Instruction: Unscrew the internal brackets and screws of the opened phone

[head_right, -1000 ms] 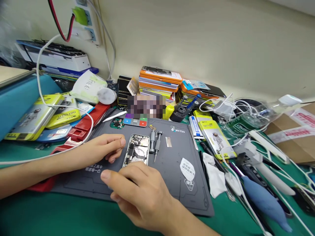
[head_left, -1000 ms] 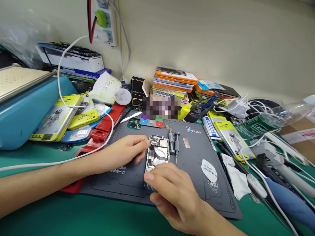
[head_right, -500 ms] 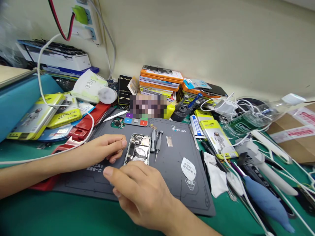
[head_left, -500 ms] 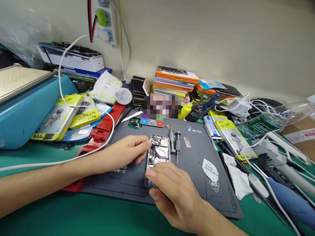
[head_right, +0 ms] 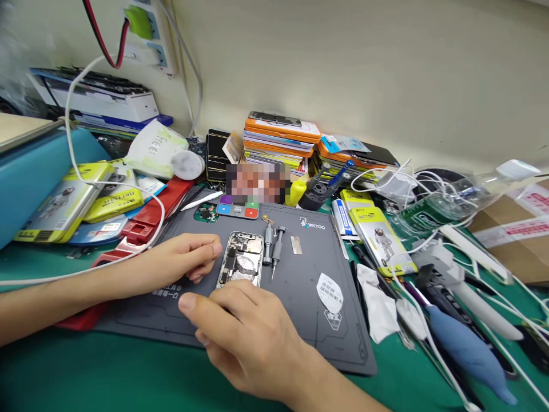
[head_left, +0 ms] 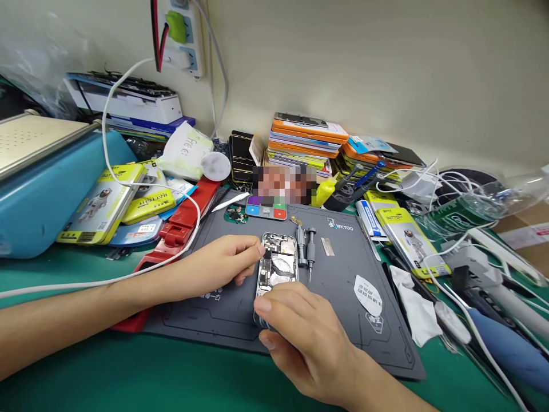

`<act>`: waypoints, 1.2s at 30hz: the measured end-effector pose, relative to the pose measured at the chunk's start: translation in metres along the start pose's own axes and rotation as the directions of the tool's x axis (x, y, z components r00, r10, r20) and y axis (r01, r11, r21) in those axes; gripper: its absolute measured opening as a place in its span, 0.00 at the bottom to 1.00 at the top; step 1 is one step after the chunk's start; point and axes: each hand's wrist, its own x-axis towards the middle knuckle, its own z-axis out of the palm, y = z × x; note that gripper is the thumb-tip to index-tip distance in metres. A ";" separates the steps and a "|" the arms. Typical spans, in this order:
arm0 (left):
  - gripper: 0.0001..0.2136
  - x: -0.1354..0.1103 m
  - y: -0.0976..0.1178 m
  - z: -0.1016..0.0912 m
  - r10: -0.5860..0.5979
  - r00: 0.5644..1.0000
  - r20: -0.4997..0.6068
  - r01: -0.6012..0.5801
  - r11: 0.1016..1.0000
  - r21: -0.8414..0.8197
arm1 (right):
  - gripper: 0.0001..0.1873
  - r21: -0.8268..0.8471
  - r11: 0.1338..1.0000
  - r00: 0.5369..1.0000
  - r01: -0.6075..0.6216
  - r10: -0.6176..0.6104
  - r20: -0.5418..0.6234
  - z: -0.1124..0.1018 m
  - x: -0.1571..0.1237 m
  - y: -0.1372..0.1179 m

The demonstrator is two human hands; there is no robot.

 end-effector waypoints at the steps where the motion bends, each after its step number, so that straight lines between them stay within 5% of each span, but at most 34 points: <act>1: 0.23 0.000 0.000 0.000 0.000 1.000 0.001 0.000 1.000 -0.001 | 0.27 -0.008 1.000 1.000 0.002 -0.002 -0.001 0.000 0.000 0.000; 36: 0.22 0.000 -0.001 0.003 -0.017 1.000 -0.021 0.016 0.998 -0.059 | 0.30 0.027 0.999 1.000 0.019 -0.020 0.018 0.002 -0.002 0.002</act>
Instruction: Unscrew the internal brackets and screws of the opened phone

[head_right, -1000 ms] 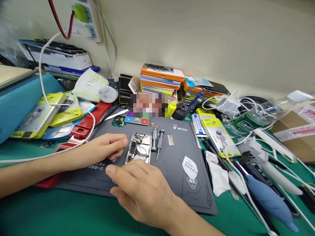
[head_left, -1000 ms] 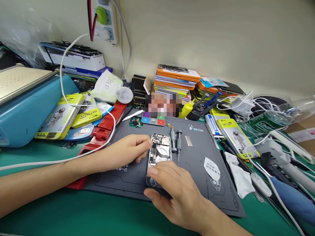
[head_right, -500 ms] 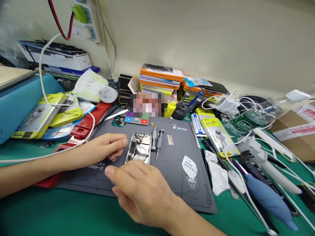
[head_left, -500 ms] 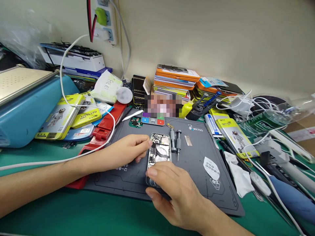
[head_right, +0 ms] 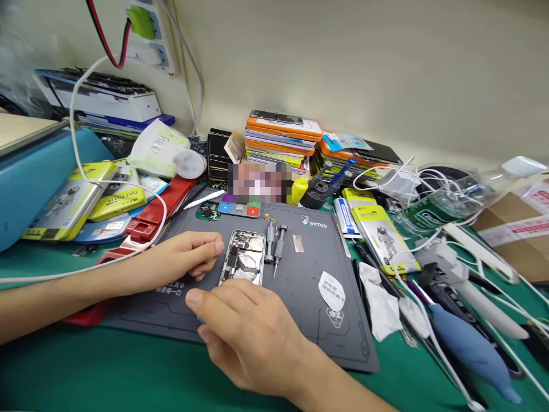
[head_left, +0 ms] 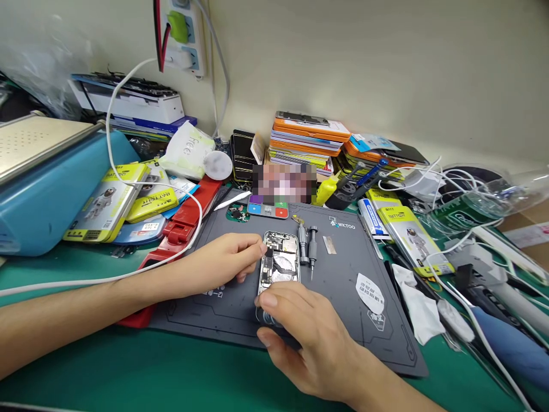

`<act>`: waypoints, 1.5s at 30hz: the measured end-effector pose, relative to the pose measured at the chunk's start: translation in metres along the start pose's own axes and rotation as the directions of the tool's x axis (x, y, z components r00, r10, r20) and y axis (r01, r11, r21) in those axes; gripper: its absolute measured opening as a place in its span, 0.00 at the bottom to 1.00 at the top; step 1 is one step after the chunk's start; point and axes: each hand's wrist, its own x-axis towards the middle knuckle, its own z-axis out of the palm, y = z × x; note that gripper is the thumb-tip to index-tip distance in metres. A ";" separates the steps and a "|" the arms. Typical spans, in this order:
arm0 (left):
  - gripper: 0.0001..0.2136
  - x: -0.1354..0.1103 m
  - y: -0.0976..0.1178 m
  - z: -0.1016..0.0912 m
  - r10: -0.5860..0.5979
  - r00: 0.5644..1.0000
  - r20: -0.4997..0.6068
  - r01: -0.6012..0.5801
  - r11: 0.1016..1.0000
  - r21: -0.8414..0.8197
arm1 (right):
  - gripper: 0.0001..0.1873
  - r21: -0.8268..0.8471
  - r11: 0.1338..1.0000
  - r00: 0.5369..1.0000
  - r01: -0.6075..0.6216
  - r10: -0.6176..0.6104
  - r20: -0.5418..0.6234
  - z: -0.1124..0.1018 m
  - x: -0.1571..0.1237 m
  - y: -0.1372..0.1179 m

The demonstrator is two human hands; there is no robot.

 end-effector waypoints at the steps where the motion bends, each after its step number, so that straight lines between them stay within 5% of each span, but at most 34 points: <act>1: 0.22 0.000 0.000 0.000 -0.001 1.000 -0.001 0.001 1.000 -0.004 | 0.30 0.004 1.000 1.000 0.001 -0.001 -0.002 0.000 0.000 0.000; 17: 0.14 -0.002 0.007 0.001 -0.006 0.999 -0.034 0.000 0.988 -0.154 | 0.30 -0.008 1.000 1.000 -0.002 0.002 -0.016 -0.001 0.000 0.002; 21: 0.14 -0.001 0.004 0.000 0.037 0.999 -0.004 -0.037 0.964 -0.264 | 0.38 0.090 0.995 0.983 -0.032 0.047 -0.175 -0.006 -0.006 -0.006; 23: 0.14 -0.002 0.004 -0.001 0.057 0.998 0.012 -0.052 0.961 -0.270 | 0.41 0.226 0.960 0.912 -0.168 0.238 -0.333 -0.009 -0.006 -0.010; 26: 0.12 -0.003 0.008 -0.002 0.071 0.997 0.012 -0.066 0.972 -0.227 | 0.31 0.458 0.853 0.770 -0.250 0.462 -0.440 -0.014 0.001 -0.012; 30: 0.07 -0.002 0.012 -0.001 0.078 0.996 0.036 -0.068 0.972 -0.225 | 0.23 0.641 0.691 0.631 -0.334 0.669 -0.393 -0.016 0.014 -0.004; 34: 0.04 -0.001 0.010 -0.001 0.076 0.996 0.039 -0.064 0.965 -0.253 | 0.24 0.679 0.646 0.563 -0.348 0.723 -0.399 -0.014 0.017 0.001; 45: 0.04 -0.003 0.010 -0.001 0.032 0.999 0.028 -0.021 0.951 -0.310 | 0.27 0.650 0.672 0.641 -0.355 0.681 -0.354 -0.011 0.009 0.000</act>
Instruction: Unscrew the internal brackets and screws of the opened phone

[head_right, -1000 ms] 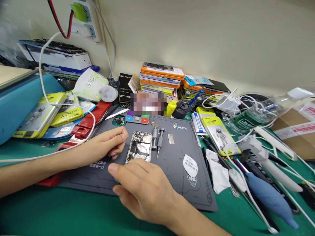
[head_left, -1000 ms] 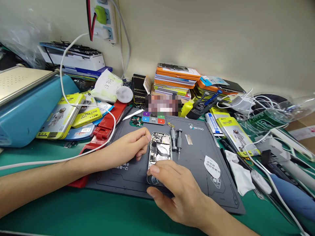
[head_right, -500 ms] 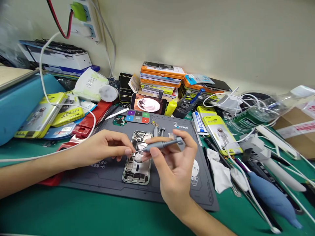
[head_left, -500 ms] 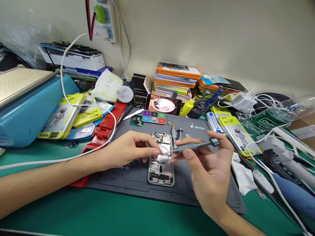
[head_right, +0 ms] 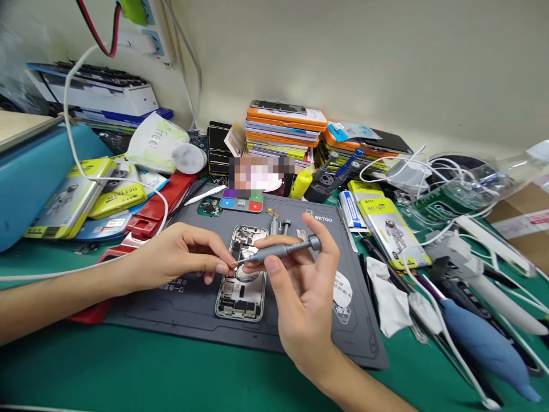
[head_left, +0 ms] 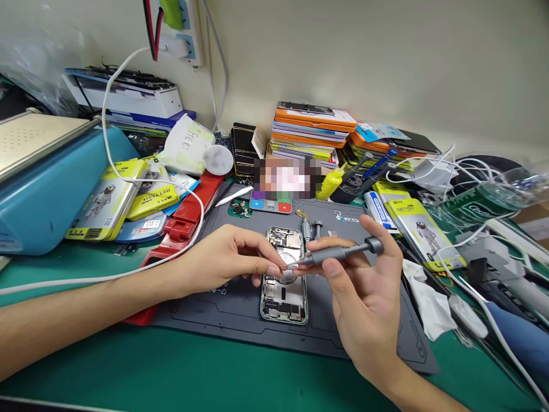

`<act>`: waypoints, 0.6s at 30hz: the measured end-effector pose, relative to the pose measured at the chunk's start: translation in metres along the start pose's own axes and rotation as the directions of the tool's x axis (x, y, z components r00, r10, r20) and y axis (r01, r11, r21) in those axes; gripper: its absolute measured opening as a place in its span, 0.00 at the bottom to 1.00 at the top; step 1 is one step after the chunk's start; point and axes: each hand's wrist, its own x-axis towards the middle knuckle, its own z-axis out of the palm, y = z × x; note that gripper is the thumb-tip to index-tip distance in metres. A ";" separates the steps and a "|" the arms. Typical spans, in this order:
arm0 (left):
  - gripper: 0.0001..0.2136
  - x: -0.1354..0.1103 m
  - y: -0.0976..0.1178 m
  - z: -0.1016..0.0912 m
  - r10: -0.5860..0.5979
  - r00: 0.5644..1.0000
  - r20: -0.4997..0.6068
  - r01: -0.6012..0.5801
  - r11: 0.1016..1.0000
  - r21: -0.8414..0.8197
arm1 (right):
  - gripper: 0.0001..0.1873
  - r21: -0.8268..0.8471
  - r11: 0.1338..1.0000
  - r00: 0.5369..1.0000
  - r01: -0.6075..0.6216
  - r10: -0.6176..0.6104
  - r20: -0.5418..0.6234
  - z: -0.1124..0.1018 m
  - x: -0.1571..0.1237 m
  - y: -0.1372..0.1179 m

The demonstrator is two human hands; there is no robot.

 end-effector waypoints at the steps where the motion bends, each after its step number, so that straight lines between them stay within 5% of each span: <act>1: 0.04 0.000 0.000 0.000 -0.004 1.000 0.003 0.004 1.000 0.001 | 0.27 -0.003 1.000 1.000 -0.003 0.003 0.007 0.000 0.000 0.000; 18: 0.06 -0.002 0.001 0.001 0.005 0.999 0.036 -0.006 1.000 0.026 | 0.28 -0.070 0.997 0.999 0.032 -0.033 -0.008 0.000 -0.003 0.002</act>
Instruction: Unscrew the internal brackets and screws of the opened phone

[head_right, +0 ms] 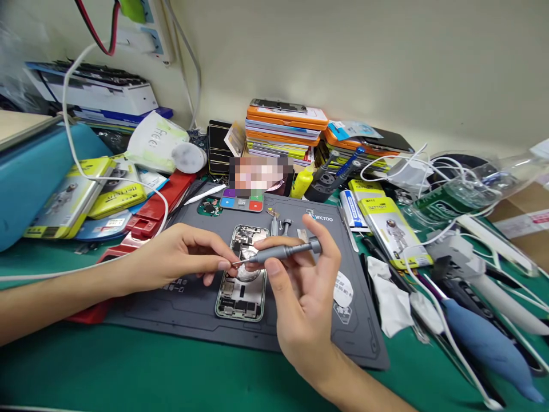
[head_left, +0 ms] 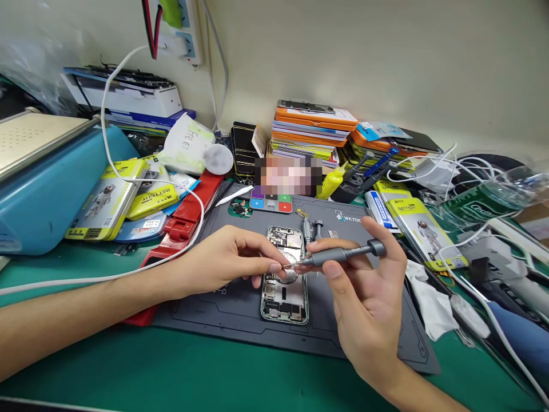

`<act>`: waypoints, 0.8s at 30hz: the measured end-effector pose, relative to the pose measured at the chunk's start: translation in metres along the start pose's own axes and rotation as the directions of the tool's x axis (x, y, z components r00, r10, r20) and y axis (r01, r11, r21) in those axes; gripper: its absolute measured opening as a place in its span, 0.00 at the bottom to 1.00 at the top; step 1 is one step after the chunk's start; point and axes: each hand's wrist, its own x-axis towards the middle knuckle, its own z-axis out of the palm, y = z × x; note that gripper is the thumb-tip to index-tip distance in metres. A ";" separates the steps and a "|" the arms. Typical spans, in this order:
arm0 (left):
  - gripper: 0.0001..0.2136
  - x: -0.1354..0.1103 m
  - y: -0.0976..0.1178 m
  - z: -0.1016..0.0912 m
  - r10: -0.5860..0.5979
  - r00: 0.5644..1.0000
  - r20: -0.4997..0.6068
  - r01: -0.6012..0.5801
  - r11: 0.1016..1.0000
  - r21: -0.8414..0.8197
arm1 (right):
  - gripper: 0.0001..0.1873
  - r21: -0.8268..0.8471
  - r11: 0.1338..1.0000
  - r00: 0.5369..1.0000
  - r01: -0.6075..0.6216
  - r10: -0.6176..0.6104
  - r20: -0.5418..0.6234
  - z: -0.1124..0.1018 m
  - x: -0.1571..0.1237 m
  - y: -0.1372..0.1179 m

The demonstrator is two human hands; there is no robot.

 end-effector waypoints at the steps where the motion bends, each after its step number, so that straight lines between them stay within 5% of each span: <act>1: 0.05 0.000 0.000 0.000 -0.004 1.000 0.001 0.004 1.000 -0.010 | 0.28 0.003 1.000 1.000 -0.001 0.001 -0.003 0.000 0.000 0.000; 14: 0.04 0.002 -0.003 -0.001 -0.034 0.999 0.030 0.037 0.994 -0.104 | 0.26 0.071 0.996 0.998 -0.057 0.055 0.029 0.001 0.002 -0.001; 24: 0.06 0.001 -0.004 -0.002 -0.051 0.998 0.033 0.051 0.998 -0.026 | 0.26 0.044 0.993 0.993 -0.108 0.105 0.062 -0.002 0.006 0.000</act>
